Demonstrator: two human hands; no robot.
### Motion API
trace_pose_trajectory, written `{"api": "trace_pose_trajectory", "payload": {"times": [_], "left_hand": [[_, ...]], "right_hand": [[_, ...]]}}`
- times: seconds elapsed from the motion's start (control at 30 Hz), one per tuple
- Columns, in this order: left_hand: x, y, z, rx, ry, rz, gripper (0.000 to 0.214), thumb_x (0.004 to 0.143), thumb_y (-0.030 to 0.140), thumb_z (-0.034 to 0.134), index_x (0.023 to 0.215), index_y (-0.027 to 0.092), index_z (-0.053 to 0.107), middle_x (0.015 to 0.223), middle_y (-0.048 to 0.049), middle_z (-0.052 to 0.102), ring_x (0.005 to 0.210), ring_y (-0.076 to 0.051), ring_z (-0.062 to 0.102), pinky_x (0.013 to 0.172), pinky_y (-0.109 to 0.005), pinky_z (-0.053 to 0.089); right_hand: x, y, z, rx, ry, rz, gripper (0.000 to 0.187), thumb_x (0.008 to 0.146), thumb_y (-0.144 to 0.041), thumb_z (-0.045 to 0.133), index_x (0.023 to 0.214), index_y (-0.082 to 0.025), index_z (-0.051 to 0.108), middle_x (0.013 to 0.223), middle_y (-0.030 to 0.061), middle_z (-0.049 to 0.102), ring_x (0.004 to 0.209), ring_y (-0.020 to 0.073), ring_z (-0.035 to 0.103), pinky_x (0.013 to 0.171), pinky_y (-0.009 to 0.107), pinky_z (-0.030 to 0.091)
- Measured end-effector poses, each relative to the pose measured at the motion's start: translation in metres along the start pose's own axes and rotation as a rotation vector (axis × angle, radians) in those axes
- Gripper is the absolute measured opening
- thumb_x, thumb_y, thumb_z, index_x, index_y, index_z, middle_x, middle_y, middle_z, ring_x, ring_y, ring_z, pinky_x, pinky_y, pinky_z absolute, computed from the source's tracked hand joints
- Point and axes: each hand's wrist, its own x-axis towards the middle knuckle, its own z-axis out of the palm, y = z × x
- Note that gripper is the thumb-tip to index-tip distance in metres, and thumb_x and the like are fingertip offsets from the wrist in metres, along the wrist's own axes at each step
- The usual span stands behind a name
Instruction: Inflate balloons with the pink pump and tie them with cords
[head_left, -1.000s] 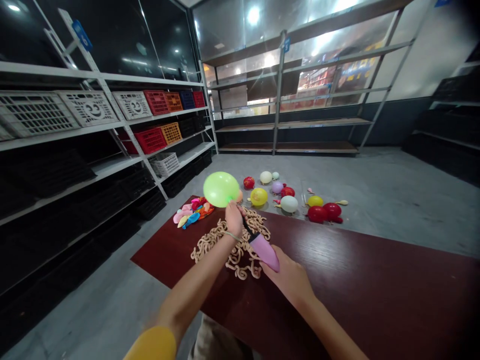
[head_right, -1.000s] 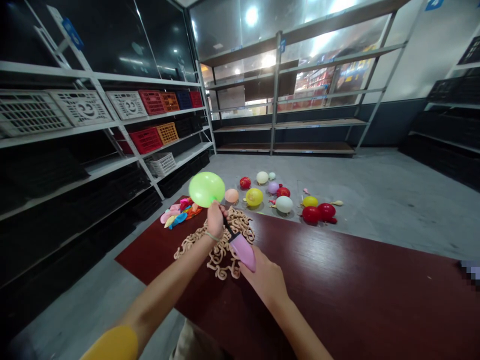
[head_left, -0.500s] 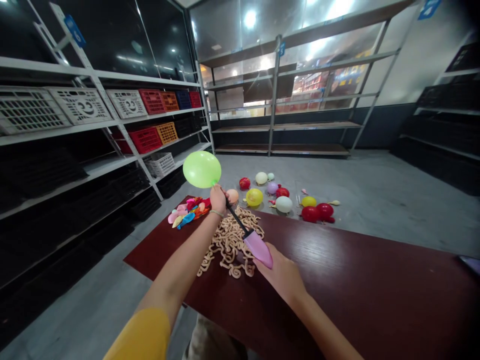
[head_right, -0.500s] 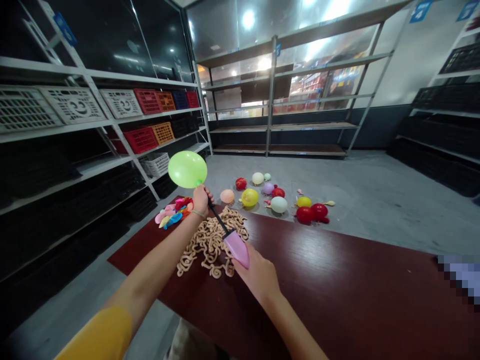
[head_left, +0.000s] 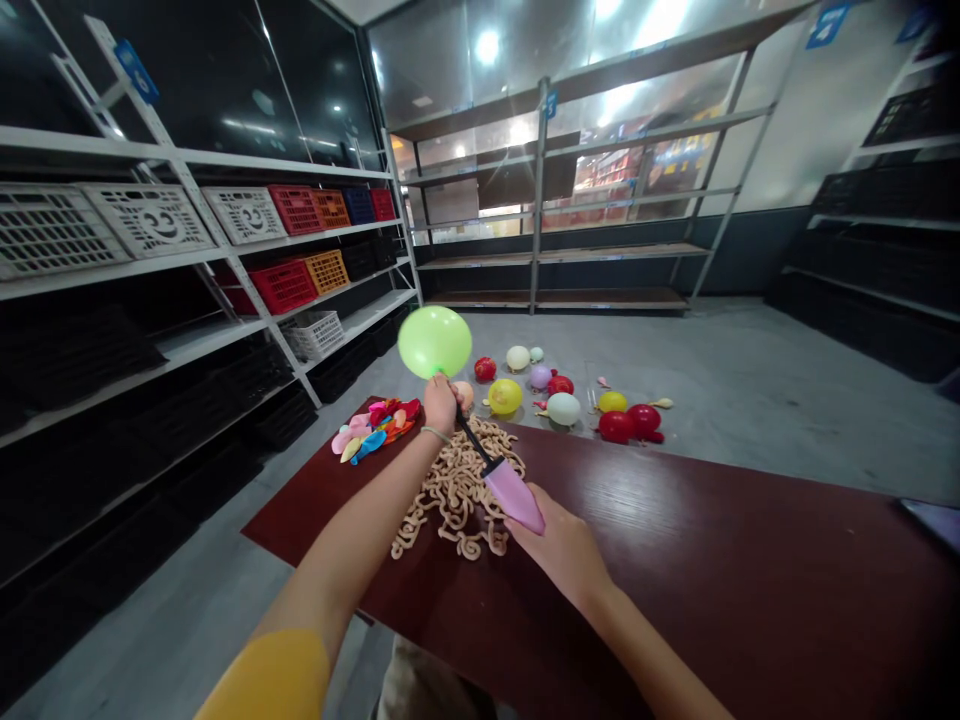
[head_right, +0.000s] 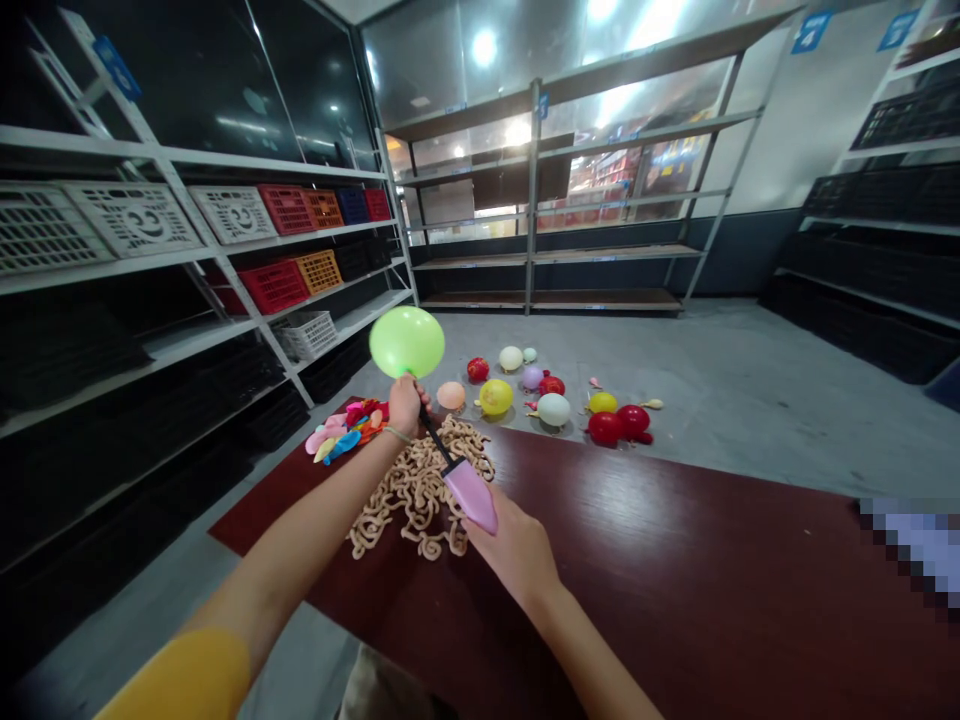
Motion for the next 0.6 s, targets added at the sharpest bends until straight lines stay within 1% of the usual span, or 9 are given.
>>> {"api": "trace_pose_trajectory", "payload": {"times": [0.07,0.13,0.2,0.33,0.4,0.43,0.5,0.6], "left_hand": [[0.012,0.015,0.002,0.047,0.013,0.072,0.023,0.094,0.029,0.046,0.073,0.021,0.044,0.050,0.0068,0.041,0.035,-0.008,0.039,0.035,-0.018,0.029],[0.009,0.016,0.005,0.071,0.025,0.109,0.023,0.096,0.031,0.043,0.074,0.021,0.042,0.050,0.0073,0.040,0.036,-0.008,0.039,0.036,-0.017,0.030],[-0.009,0.002,0.009,0.078,0.016,0.107,0.027,0.096,0.036,0.042,0.074,0.021,0.040,0.051,0.0074,0.039,0.036,-0.008,0.039,0.035,-0.017,0.030],[-0.058,-0.043,0.014,0.082,-0.123,0.056,0.032,0.096,0.042,0.043,0.072,0.022,0.038,0.050,0.0064,0.039,0.036,-0.009,0.040,0.035,-0.019,0.032],[-0.069,-0.054,0.012,0.056,-0.142,0.029,0.031,0.097,0.041,0.041,0.073,0.022,0.037,0.051,0.0064,0.039,0.036,-0.009,0.041,0.035,-0.020,0.033],[-0.068,-0.055,0.011,0.057,-0.142,0.020,0.030,0.097,0.040,0.041,0.072,0.022,0.038,0.051,0.0064,0.039,0.036,-0.009,0.041,0.035,-0.020,0.033],[-0.054,-0.045,0.008,0.076,-0.128,0.015,0.030,0.096,0.038,0.042,0.071,0.022,0.038,0.051,0.0061,0.040,0.035,-0.009,0.041,0.035,-0.020,0.032],[-0.019,-0.013,0.007,0.093,-0.105,0.036,0.031,0.095,0.037,0.044,0.069,0.021,0.040,0.049,0.0054,0.040,0.034,-0.009,0.039,0.034,-0.020,0.030]], "right_hand": [[0.000,0.001,0.001,-0.008,0.023,-0.014,0.049,0.089,-0.042,0.057,0.135,-0.027,0.051,0.124,0.0034,0.068,0.109,0.0267,0.066,0.083,0.031,0.045],[0.000,0.002,0.001,-0.032,0.039,-0.010,0.047,0.089,-0.044,0.056,0.133,-0.028,0.052,0.121,0.0030,0.070,0.105,0.0263,0.068,0.080,0.030,0.046],[0.001,0.003,-0.001,-0.066,0.048,0.017,0.044,0.089,-0.046,0.056,0.129,-0.028,0.055,0.117,0.0026,0.071,0.099,0.0259,0.070,0.075,0.030,0.046],[0.001,0.005,-0.008,-0.090,0.071,0.076,0.044,0.088,-0.047,0.057,0.129,-0.029,0.055,0.114,0.0030,0.072,0.096,0.0259,0.071,0.070,0.029,0.044],[0.001,0.003,-0.010,-0.080,0.073,0.070,0.044,0.088,-0.046,0.057,0.129,-0.029,0.055,0.115,0.0025,0.072,0.098,0.0262,0.070,0.071,0.029,0.044],[0.001,0.002,-0.010,-0.072,0.071,0.057,0.043,0.088,-0.045,0.058,0.128,-0.029,0.055,0.116,0.0021,0.072,0.099,0.0262,0.070,0.072,0.029,0.044],[0.001,0.000,-0.010,-0.054,0.061,0.024,0.040,0.089,-0.043,0.058,0.126,-0.029,0.055,0.117,0.0016,0.071,0.101,0.0259,0.069,0.074,0.029,0.044],[0.001,-0.002,-0.007,-0.041,0.061,-0.004,0.041,0.089,-0.041,0.058,0.127,-0.027,0.054,0.117,0.0025,0.071,0.103,0.0259,0.069,0.075,0.029,0.044]]}}
